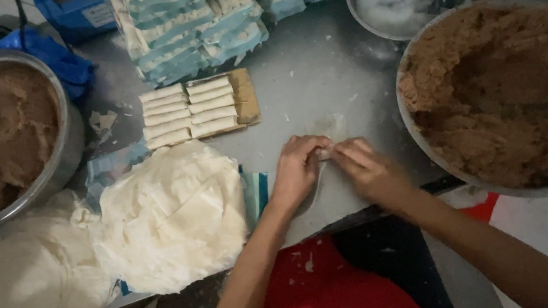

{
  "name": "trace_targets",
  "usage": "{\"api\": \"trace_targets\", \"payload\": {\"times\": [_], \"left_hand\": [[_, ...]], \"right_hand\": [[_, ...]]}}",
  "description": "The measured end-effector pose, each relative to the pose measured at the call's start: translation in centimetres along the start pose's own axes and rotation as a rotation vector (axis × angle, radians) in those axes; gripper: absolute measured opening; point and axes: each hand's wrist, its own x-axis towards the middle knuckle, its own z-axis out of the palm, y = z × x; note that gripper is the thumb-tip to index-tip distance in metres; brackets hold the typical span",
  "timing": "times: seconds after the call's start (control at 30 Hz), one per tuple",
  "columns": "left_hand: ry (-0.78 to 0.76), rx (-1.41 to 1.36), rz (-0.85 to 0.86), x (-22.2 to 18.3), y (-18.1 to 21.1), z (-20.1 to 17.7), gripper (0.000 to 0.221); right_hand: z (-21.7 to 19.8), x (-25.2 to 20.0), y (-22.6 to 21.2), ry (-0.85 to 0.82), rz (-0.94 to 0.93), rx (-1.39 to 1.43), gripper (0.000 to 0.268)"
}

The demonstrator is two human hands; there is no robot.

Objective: The person repeatedly scoops a brown paste onto thin white sheets, rolls them into cylindrical rolls, and places the rolls on a wooden board. The person then gathers the rolls and places them into a plastic bag.

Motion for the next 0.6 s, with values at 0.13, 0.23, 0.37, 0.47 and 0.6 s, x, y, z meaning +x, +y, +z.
{"api": "trace_targets", "payload": {"times": [0.13,0.23,0.37,0.47,0.6], "left_hand": [[-0.004,0.025,-0.018,0.0,1.7,-1.7,0.012],[0.034,0.220,0.054,-0.3,0.0,-0.8,0.010],[0.017,0.274,0.003,0.1,-0.6,-0.7,0.013],[0.015,0.272,-0.021,0.1,0.0,-0.6,0.013],[0.050,0.487,-0.027,0.9,1.2,-1.0,0.014]], "right_hand": [[2.5,-0.1,1.1,-0.025,0.018,0.038,0.026],[3.3,-0.1,1.7,-0.024,0.063,0.087,0.021],[0.9,1.1,-0.1,-0.059,0.026,0.020,0.023],[1.8,1.1,0.0,-0.101,0.042,0.029,0.025],[3.8,2.2,2.0,0.021,0.067,0.140,0.025]]}}
